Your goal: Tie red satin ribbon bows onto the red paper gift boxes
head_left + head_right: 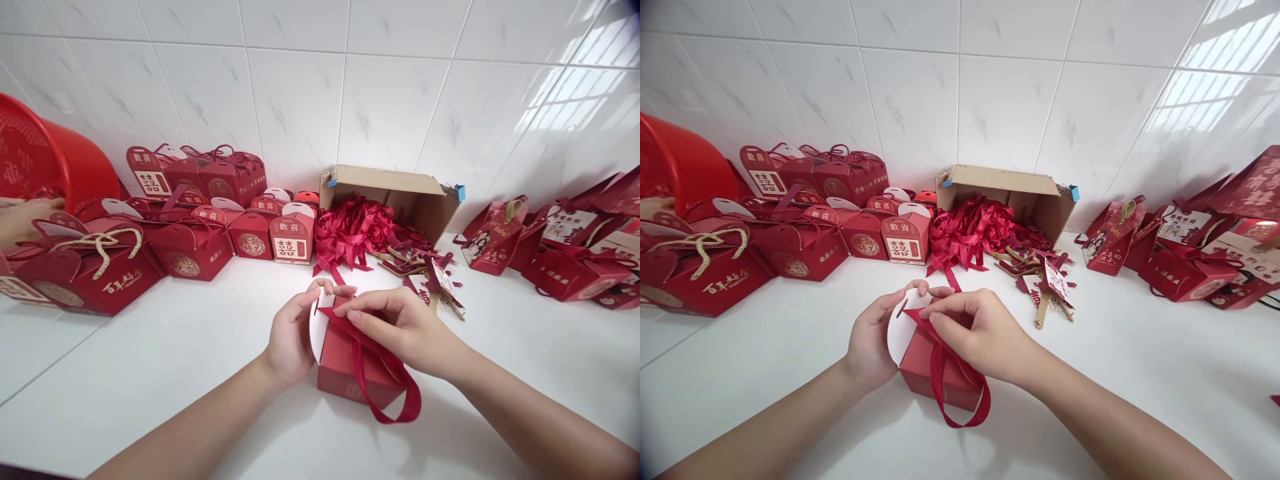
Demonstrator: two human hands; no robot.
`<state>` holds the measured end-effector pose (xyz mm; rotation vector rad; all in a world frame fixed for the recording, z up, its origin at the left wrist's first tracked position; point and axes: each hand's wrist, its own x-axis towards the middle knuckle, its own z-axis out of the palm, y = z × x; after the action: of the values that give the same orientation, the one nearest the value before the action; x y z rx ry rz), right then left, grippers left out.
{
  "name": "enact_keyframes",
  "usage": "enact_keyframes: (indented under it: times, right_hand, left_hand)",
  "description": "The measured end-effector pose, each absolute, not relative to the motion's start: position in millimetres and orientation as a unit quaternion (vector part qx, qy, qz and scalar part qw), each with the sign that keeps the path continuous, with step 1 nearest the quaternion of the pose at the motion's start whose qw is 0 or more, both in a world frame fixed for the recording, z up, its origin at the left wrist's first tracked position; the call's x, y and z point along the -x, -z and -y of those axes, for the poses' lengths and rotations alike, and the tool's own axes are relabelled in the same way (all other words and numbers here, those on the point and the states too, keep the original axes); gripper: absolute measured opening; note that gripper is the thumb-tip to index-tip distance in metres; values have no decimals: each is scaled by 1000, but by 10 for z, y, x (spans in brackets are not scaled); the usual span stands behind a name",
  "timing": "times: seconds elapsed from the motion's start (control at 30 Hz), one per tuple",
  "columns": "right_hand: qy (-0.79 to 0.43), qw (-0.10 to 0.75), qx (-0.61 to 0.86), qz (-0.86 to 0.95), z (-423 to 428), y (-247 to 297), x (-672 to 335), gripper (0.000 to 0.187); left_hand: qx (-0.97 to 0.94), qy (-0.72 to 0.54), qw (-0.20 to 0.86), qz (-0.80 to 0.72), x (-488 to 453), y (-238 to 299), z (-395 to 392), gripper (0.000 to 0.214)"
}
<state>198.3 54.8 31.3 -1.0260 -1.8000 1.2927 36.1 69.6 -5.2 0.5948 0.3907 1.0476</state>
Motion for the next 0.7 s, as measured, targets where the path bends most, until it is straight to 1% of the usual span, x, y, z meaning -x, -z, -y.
enact_keyframes:
  times: [0.2, 0.33, 0.53, 0.6, 0.63, 0.7]
  right_hand:
    - [-510, 344, 376, 693, -546, -302, -1977, 24]
    - [-515, 350, 365, 692, -557, -268, -1984, 24]
    - [-509, 351, 374, 691, -570, -255, -1986, 24]
    - [-507, 339, 394, 687, -565, -268, -1986, 25]
    - [-506, 335, 401, 686, -562, -276, -1987, 25]
    - [-503, 335, 403, 688, -555, -291, -1990, 24]
  left_hand:
    - [-302, -493, 794, -190, -376, 35, -686, 9]
    - [-316, -488, 792, -187, -394, 20, -683, 17]
    - [-294, -506, 778, -228, -406, -2, -673, 13]
    - [-354, -520, 736, -249, -363, -7, -695, 22]
    - [-404, -535, 695, -261, -330, -9, -712, 27]
    - [-528, -551, 578, -287, -249, -13, -751, 35]
